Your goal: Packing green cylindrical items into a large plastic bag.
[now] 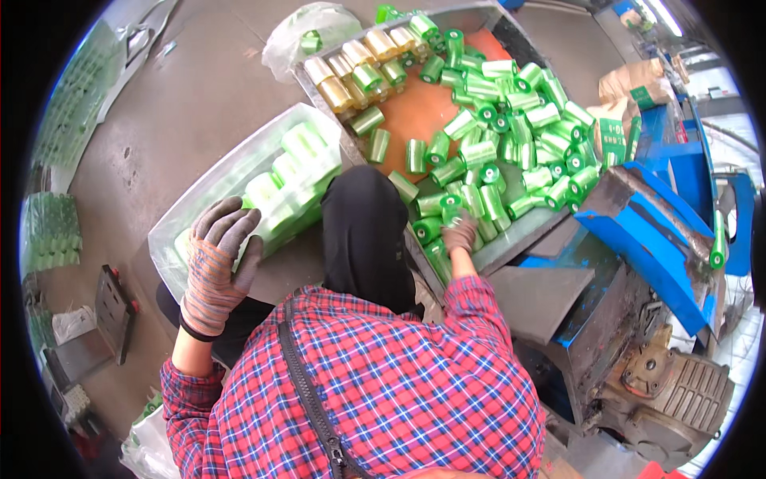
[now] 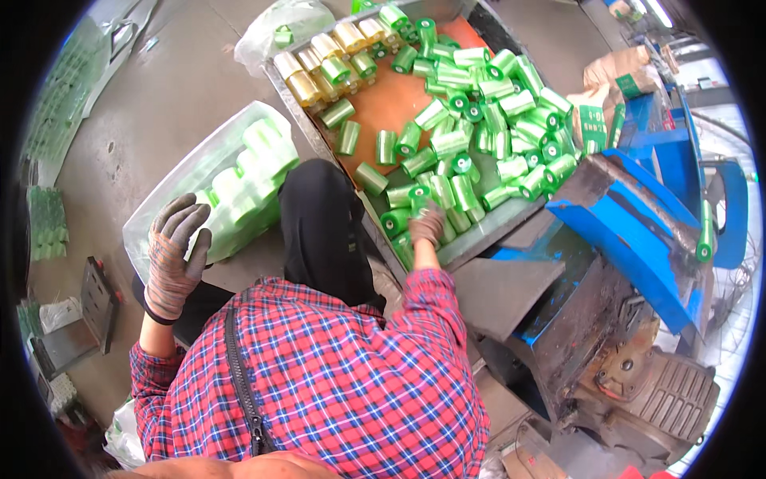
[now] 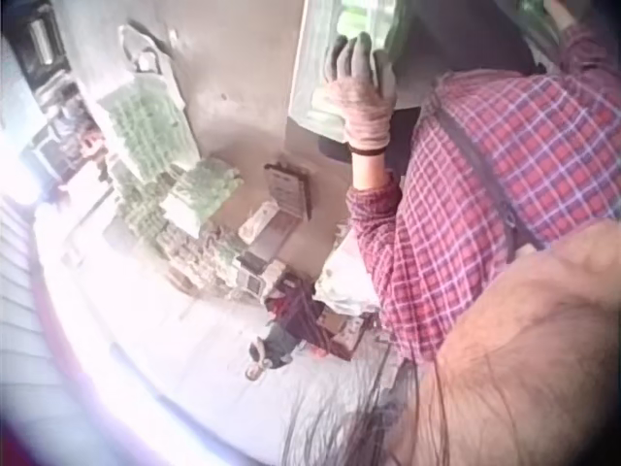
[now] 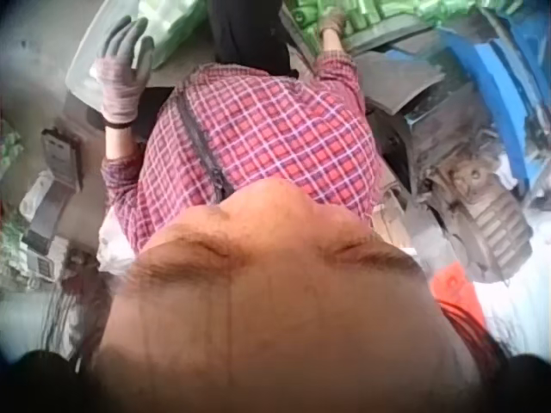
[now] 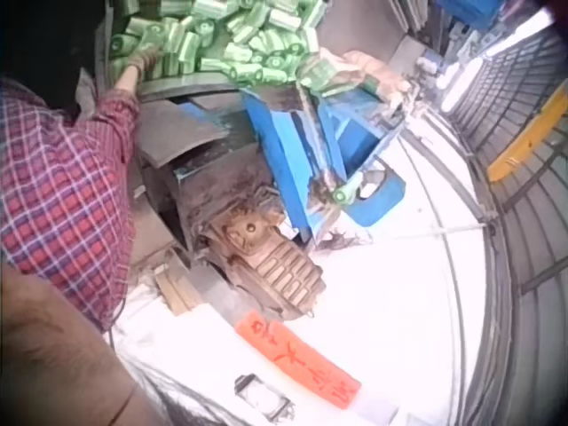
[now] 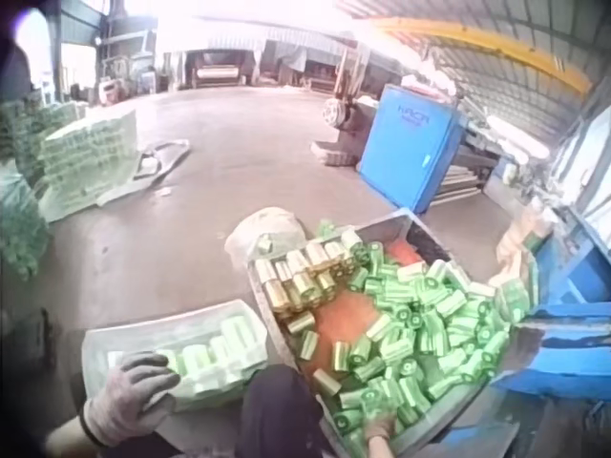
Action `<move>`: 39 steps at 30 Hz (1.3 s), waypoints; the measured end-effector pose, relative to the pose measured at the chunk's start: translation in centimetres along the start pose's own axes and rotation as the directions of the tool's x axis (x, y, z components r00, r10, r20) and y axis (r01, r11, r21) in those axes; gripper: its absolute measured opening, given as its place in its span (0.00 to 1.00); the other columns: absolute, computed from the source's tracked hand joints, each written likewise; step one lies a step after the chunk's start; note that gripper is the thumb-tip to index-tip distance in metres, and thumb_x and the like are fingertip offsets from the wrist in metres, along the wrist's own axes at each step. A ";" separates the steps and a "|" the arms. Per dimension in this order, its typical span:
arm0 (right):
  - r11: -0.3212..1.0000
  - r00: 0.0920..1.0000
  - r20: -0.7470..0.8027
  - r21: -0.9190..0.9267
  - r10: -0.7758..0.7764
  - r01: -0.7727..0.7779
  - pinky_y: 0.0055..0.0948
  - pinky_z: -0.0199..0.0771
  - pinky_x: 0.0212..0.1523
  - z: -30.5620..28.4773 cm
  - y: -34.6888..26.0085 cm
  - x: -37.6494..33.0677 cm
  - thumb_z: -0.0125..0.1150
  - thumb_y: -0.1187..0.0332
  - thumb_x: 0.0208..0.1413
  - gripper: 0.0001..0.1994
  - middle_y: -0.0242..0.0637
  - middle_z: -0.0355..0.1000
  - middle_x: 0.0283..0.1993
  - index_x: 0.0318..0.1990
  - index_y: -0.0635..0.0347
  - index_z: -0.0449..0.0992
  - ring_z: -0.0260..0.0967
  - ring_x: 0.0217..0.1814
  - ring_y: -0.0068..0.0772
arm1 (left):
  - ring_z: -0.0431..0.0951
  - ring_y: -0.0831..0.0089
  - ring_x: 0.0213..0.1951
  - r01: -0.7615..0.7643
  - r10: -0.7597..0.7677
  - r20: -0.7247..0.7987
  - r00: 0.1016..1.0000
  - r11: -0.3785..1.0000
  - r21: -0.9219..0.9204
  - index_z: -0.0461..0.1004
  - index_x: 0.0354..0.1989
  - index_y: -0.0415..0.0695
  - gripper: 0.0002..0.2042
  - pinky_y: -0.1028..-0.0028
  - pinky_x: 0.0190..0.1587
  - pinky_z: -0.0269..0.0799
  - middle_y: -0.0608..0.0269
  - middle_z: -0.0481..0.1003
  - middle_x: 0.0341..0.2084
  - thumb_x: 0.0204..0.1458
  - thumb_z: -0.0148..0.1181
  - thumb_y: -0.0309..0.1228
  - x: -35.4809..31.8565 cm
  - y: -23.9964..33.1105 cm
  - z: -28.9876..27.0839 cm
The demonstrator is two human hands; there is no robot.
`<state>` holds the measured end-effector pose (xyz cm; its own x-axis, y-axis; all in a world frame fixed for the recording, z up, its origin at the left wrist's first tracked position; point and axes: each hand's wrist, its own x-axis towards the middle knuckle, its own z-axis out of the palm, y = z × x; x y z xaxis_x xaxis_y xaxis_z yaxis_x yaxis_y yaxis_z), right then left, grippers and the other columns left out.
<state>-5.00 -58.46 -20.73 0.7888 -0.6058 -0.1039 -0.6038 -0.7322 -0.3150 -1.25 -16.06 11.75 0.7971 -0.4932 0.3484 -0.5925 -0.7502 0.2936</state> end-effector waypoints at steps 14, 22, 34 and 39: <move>0.149 0.429 0.464 0.794 -0.775 -0.589 0.31 0.69 0.49 -19.2 -27.9 -5.7 0.48 0.48 0.54 0.29 0.42 0.68 0.48 0.55 0.63 0.62 0.68 0.47 0.34 | 0.76 0.61 0.27 0.100 -0.166 0.433 0.886 0.980 0.171 0.73 0.21 0.46 0.03 0.65 0.29 0.71 0.57 0.74 0.20 0.34 0.57 0.27 -7.5 -2.7 2.7; 0.708 0.520 0.530 0.243 -0.670 0.663 0.39 0.63 0.53 -4.1 -43.5 -18.4 0.41 0.47 0.55 0.33 0.64 0.61 0.51 0.62 0.61 0.50 0.64 0.52 0.51 | 0.74 0.64 0.36 0.075 -0.084 0.253 0.964 0.996 0.044 0.71 0.36 0.44 0.16 0.66 0.39 0.66 0.58 0.73 0.33 0.40 0.58 0.39 -9.5 -2.0 -0.2; 0.702 0.876 -0.043 0.581 -0.481 0.413 0.38 0.68 0.39 -7.9 -32.7 10.5 0.48 0.59 0.51 0.16 0.51 0.72 0.33 0.32 0.64 0.75 0.69 0.35 0.50 | 0.64 0.55 0.52 0.747 -0.635 -0.476 0.608 0.662 0.071 0.64 0.50 0.34 0.21 0.64 0.54 0.58 0.48 0.66 0.50 0.51 0.45 0.35 -19.3 -13.5 0.9; 0.989 0.841 0.541 -0.108 -0.025 0.099 0.39 0.66 0.48 12.5 -19.4 18.2 0.52 0.48 0.45 0.26 0.53 0.69 0.44 0.39 0.66 0.74 0.67 0.48 0.50 | 0.65 0.56 0.51 0.793 -0.732 -0.376 0.568 0.609 0.012 0.65 0.51 0.36 0.20 0.64 0.55 0.58 0.49 0.66 0.49 0.50 0.48 0.33 -16.6 -14.5 1.4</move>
<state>22.51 -51.39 -28.32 0.7404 -0.3226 -0.5896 -0.5318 -0.8177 -0.2205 -5.76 2.37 0.52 0.8425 0.4351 0.3175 0.2730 -0.8531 0.4447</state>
